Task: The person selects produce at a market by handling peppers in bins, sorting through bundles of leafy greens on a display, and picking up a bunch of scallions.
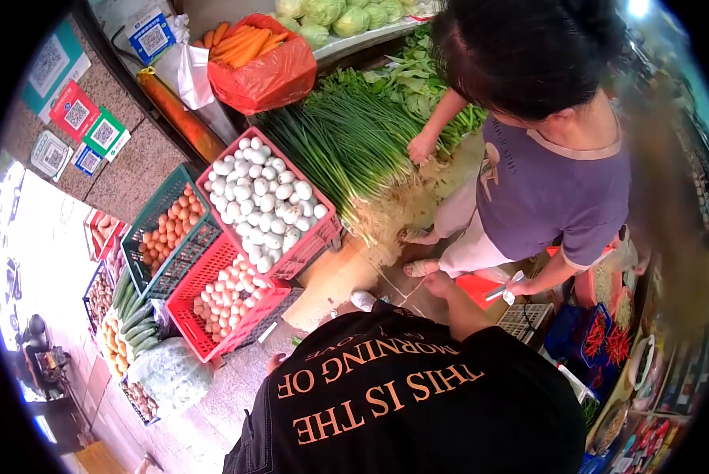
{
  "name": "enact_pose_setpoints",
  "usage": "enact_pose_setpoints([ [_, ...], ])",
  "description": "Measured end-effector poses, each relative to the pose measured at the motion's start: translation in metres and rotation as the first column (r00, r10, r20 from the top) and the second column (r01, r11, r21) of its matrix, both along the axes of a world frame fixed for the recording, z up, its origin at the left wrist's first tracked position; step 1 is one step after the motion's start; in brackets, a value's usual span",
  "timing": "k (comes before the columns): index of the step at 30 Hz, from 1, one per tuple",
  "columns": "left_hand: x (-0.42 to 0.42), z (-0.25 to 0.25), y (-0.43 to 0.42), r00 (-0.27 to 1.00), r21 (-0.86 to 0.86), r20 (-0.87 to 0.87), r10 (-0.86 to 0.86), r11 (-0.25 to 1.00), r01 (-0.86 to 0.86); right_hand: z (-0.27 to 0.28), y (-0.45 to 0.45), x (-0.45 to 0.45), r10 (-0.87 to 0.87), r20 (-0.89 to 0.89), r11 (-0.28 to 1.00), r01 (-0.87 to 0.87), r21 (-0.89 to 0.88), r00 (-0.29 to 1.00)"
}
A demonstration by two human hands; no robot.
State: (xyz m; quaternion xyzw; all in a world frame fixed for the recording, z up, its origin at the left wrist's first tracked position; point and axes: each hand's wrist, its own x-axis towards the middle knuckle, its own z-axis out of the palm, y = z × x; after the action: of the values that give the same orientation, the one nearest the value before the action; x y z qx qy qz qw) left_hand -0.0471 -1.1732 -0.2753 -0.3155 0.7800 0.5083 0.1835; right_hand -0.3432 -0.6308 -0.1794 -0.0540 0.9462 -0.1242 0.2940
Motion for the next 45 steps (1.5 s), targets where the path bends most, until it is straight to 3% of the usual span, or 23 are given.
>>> enact_pose_setpoints([
  [7, 0.029, 0.001, 0.012, 0.996, 0.0, 0.083, 0.042, 0.999, -0.043, 0.029, -0.02, -0.017, -0.09, 0.11, 0.985, 0.105, -0.14, 0.99],
  [15, 0.005, 0.037, 0.03, 0.989, 0.098, 0.102, 0.107, 0.988, -0.117, 0.051, -0.031, -0.018, -0.052, 0.15, 0.997, 0.061, -0.051, 0.987],
  [21, -0.022, 0.072, 0.044, 0.992, 0.031, 0.085, 0.092, 0.995, -0.095, 0.039, -0.02, -0.026, -0.088, 0.234, 0.995, 0.097, -0.025, 0.968],
  [25, -0.01, 0.056, 0.039, 0.991, 0.038, 0.035, 0.128, 0.991, -0.129, 0.015, -0.018, -0.038, -0.02, 0.154, 0.995, 0.035, -0.096, 0.988],
  [28, 0.002, 0.047, 0.04, 0.978, 0.096, -0.005, 0.21, 0.973, -0.209, 0.014, -0.033, -0.053, 0.025, 0.21, 0.992, 0.002, -0.125, 0.977],
  [29, 0.016, 0.028, 0.038, 0.974, 0.107, -0.046, 0.224, 0.97, -0.218, -0.018, -0.029, -0.053, 0.072, 0.044, 0.97, -0.06, -0.234, 0.996],
  [32, 0.032, 0.018, 0.036, 0.978, 0.069, 0.006, 0.208, 0.976, -0.208, 0.003, -0.059, -0.067, -0.019, 0.245, 0.975, 0.073, -0.212, 0.969],
  [33, 0.037, 0.017, 0.037, 0.979, 0.052, 0.03, 0.2, 0.978, -0.201, 0.003, -0.068, -0.068, 0.035, 0.129, 0.973, -0.004, -0.229, 0.991],
  [41, 0.039, 0.015, 0.05, 0.979, 0.042, 0.064, 0.195, 0.979, -0.198, 0.041, -0.083, -0.08, -0.028, 0.22, 0.972, 0.078, -0.221, 0.975],
  [45, 0.039, 0.014, 0.056, 0.975, 0.09, 0.048, 0.215, 0.972, -0.218, 0.008, -0.066, -0.075, 0.001, 0.187, 0.982, 0.034, -0.183, 0.982],
])
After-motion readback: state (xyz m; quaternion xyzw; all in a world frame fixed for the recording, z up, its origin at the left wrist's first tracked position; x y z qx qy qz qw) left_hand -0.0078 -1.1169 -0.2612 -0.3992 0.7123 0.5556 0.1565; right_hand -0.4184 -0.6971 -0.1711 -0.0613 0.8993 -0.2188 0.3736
